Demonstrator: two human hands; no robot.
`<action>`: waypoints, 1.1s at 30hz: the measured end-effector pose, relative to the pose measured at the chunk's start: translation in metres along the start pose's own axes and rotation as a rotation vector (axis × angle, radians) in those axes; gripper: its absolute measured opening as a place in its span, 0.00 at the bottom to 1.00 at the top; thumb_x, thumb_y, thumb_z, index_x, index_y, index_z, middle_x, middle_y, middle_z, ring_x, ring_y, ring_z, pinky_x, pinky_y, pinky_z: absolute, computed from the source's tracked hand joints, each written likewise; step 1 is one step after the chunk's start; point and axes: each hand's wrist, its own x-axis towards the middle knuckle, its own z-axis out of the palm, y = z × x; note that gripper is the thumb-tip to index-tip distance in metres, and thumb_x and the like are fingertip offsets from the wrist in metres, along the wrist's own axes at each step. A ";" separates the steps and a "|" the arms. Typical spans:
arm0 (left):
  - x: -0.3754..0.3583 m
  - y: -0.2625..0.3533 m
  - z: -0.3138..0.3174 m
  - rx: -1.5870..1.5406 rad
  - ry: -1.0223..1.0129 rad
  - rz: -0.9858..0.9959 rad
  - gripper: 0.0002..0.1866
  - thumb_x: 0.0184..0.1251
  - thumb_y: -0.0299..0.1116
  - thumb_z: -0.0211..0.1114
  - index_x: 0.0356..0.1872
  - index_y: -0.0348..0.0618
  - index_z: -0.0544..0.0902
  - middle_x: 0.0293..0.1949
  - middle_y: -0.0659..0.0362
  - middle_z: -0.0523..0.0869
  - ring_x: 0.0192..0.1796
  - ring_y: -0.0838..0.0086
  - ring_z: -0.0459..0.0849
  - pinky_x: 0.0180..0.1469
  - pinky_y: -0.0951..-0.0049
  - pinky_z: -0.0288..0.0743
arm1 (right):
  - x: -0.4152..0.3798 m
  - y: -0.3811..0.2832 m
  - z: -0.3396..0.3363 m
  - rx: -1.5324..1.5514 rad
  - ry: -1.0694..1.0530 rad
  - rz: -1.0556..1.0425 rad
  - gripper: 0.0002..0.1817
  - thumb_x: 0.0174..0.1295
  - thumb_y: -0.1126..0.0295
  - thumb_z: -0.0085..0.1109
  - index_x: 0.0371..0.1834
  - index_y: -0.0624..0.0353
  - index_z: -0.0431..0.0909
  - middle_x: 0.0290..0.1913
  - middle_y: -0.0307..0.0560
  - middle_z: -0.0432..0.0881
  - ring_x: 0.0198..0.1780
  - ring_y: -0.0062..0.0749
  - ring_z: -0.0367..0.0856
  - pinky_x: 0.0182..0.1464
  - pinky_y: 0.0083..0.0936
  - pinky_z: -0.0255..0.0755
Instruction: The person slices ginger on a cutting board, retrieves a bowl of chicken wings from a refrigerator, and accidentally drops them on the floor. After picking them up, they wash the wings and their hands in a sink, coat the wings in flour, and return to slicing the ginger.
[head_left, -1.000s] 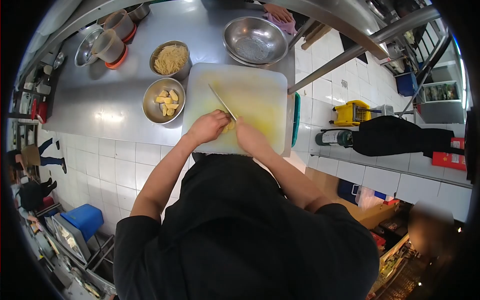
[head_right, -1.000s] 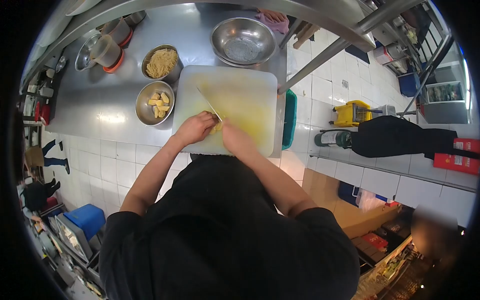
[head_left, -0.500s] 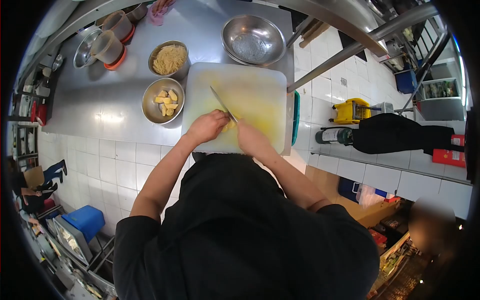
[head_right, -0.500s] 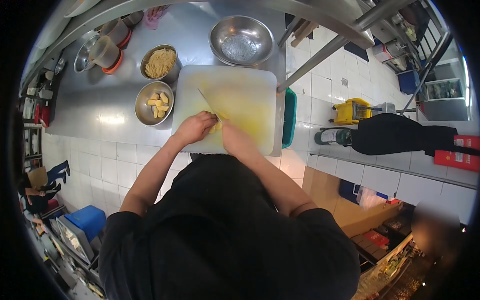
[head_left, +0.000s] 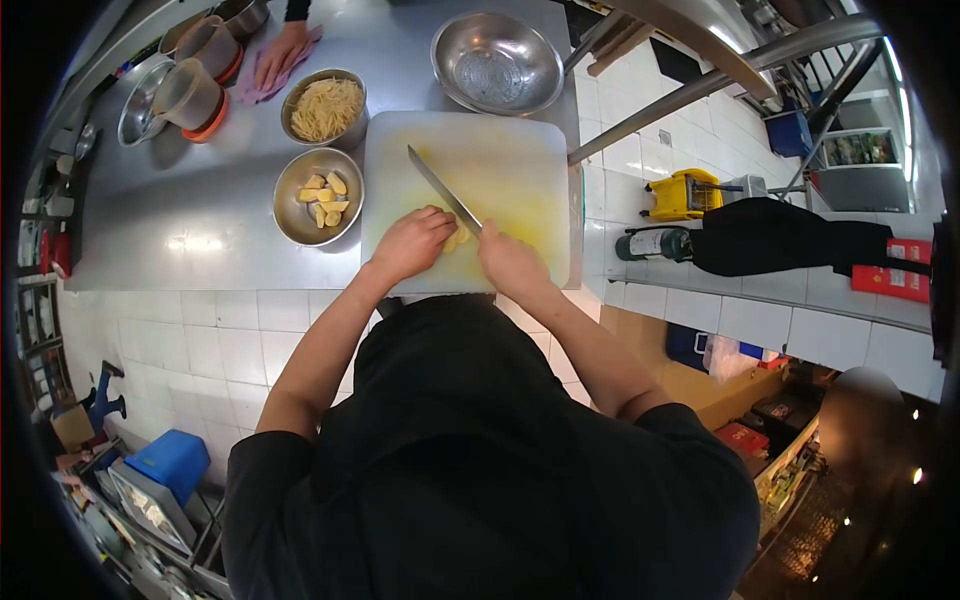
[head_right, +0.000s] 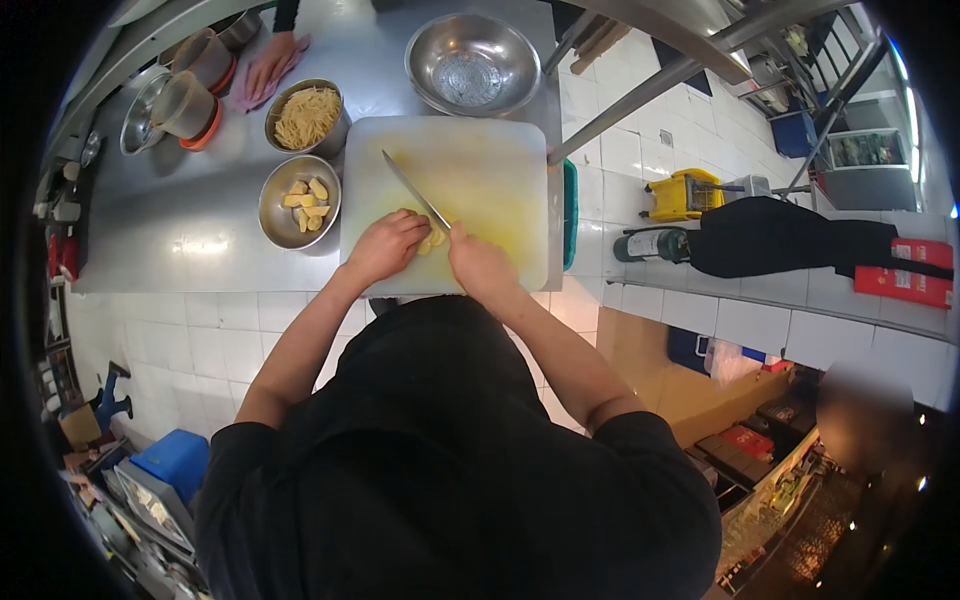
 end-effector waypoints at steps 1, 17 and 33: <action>-0.001 -0.002 0.001 0.010 -0.017 -0.008 0.13 0.61 0.25 0.65 0.47 0.39 0.87 0.52 0.58 0.87 0.57 0.63 0.83 0.58 0.64 0.81 | -0.005 -0.007 -0.011 -0.051 -0.018 0.001 0.09 0.71 0.71 0.47 0.49 0.64 0.69 0.32 0.63 0.86 0.36 0.58 0.89 0.37 0.51 0.82; -0.007 -0.006 0.009 -0.046 0.019 -0.020 0.13 0.62 0.25 0.67 0.48 0.38 0.87 0.54 0.57 0.88 0.55 0.62 0.85 0.56 0.64 0.82 | -0.010 -0.009 0.012 0.081 -0.022 -0.009 0.17 0.72 0.70 0.43 0.58 0.68 0.70 0.35 0.68 0.86 0.38 0.63 0.88 0.43 0.57 0.80; 0.001 -0.009 0.004 -0.039 -0.059 -0.021 0.09 0.62 0.25 0.68 0.43 0.39 0.88 0.50 0.57 0.89 0.53 0.60 0.86 0.55 0.63 0.83 | -0.005 -0.001 0.017 0.275 0.085 -0.097 0.11 0.72 0.70 0.45 0.49 0.67 0.71 0.32 0.68 0.85 0.36 0.64 0.87 0.40 0.56 0.79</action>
